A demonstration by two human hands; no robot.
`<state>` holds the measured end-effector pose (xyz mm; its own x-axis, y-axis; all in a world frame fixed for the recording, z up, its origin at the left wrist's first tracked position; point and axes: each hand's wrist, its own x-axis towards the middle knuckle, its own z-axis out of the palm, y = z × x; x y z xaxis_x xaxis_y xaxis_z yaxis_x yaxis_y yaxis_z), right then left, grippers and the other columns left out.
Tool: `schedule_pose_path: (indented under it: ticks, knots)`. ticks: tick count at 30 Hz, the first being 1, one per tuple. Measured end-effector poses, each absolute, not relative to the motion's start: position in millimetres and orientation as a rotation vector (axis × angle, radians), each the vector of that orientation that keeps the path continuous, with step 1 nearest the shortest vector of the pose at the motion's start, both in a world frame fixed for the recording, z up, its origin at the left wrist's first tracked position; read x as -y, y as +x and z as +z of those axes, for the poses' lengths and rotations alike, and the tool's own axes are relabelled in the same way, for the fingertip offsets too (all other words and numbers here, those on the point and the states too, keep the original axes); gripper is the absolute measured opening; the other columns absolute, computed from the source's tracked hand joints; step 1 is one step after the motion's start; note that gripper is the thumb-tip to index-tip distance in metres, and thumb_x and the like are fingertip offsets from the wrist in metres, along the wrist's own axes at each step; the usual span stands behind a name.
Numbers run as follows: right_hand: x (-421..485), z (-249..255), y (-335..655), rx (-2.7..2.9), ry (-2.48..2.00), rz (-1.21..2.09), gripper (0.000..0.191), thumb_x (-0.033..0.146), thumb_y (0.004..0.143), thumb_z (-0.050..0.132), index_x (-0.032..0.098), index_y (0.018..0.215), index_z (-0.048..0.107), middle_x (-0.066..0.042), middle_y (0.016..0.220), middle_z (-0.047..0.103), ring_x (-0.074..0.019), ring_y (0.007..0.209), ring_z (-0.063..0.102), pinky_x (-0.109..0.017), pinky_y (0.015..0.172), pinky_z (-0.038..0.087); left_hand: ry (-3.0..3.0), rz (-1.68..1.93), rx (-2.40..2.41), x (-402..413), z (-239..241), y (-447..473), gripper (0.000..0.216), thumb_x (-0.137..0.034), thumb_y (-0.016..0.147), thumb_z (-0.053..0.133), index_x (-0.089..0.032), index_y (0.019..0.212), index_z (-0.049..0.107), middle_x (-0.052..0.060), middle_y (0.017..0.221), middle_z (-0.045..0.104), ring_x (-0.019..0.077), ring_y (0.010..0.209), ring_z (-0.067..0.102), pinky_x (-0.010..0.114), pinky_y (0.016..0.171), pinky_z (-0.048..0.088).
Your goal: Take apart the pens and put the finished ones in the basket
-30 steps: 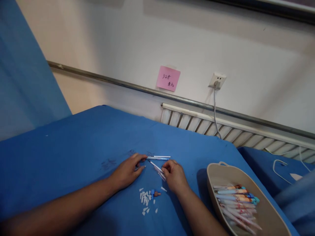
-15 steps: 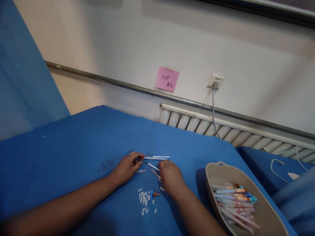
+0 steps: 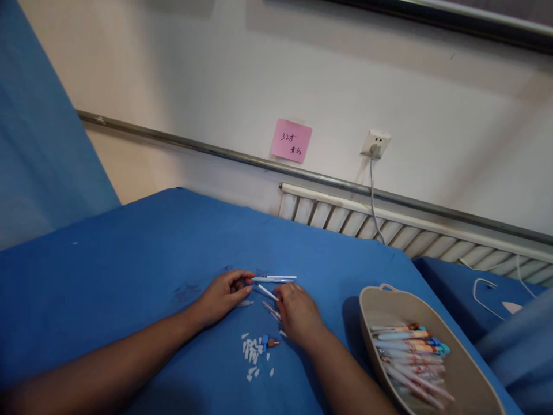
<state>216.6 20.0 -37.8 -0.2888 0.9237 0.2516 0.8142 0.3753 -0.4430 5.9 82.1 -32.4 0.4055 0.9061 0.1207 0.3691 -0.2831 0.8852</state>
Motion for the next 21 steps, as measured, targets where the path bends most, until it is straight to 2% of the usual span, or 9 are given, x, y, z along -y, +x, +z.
schedule_pose_path:
  ticks: [7, 21]
  knots:
    - [-15.9, -35.9, 215.0, 2.206, -1.410, 0.289, 0.024, 0.010, 0.086, 0.047, 0.017, 0.106, 0.056, -0.007, 0.095, 0.062, -0.0180, 0.089, 0.055, -0.030, 0.079, 0.041, 1.738, 0.774, -0.994, -74.1, -21.3, 8.2, 0.027, -0.040, 0.074, 0.058, -0.014, 0.079, 0.065, -0.002, 0.065, 0.056, 0.0112, 0.059, 0.046, 0.021, 0.055, 0.037]
    - [-12.7, -30.1, 211.5, 2.231, -1.319, 0.206, 0.010, 0.016, 0.089, 0.047, 0.018, 0.090, 0.057, -0.004, 0.086, 0.060, -0.0170, 0.082, 0.053, -0.028, 0.073, 0.039, 1.737, 0.790, -0.949, -59.6, -9.5, 12.4, 0.022, -0.036, 0.076, 0.058, -0.015, 0.080, 0.063, 0.000, 0.070, 0.058, 0.0132, 0.066, 0.050, 0.023, 0.062, 0.041]
